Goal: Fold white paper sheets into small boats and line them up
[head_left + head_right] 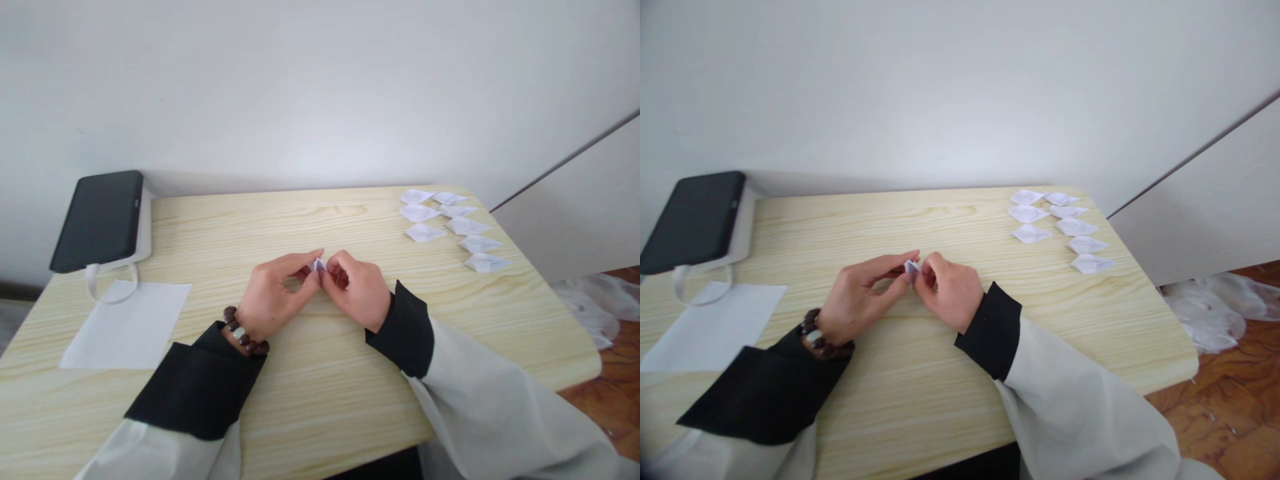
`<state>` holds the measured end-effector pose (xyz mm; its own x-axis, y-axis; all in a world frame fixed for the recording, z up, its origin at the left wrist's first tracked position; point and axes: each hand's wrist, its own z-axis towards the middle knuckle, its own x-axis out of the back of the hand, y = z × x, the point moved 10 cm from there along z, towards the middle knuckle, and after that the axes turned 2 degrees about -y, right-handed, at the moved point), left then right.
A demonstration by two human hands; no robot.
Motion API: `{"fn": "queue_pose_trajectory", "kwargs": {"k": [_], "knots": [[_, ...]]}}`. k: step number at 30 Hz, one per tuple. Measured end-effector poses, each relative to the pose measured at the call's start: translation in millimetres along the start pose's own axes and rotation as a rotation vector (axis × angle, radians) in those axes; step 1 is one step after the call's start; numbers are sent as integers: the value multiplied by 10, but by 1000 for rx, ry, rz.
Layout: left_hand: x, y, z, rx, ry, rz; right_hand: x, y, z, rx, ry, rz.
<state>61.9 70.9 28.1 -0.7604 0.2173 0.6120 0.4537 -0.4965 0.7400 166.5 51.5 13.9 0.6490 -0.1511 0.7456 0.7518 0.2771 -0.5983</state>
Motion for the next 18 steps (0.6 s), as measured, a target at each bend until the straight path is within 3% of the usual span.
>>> {"fn": "queue_pose_trajectory", "kwargs": {"k": [4,7,13,18], "knots": [[54,62,-24,-36,102,240,1,33,-6,-19,10,46],[9,14,-27,23,91,406,11,35,-12,-13,17,27],[-126,-122,-11,168,-80,448,-24,-50,-5,75,-11,-50],[-5,-93,-33,203,30,491,-22,-43,-1,29,1,-138]]}}
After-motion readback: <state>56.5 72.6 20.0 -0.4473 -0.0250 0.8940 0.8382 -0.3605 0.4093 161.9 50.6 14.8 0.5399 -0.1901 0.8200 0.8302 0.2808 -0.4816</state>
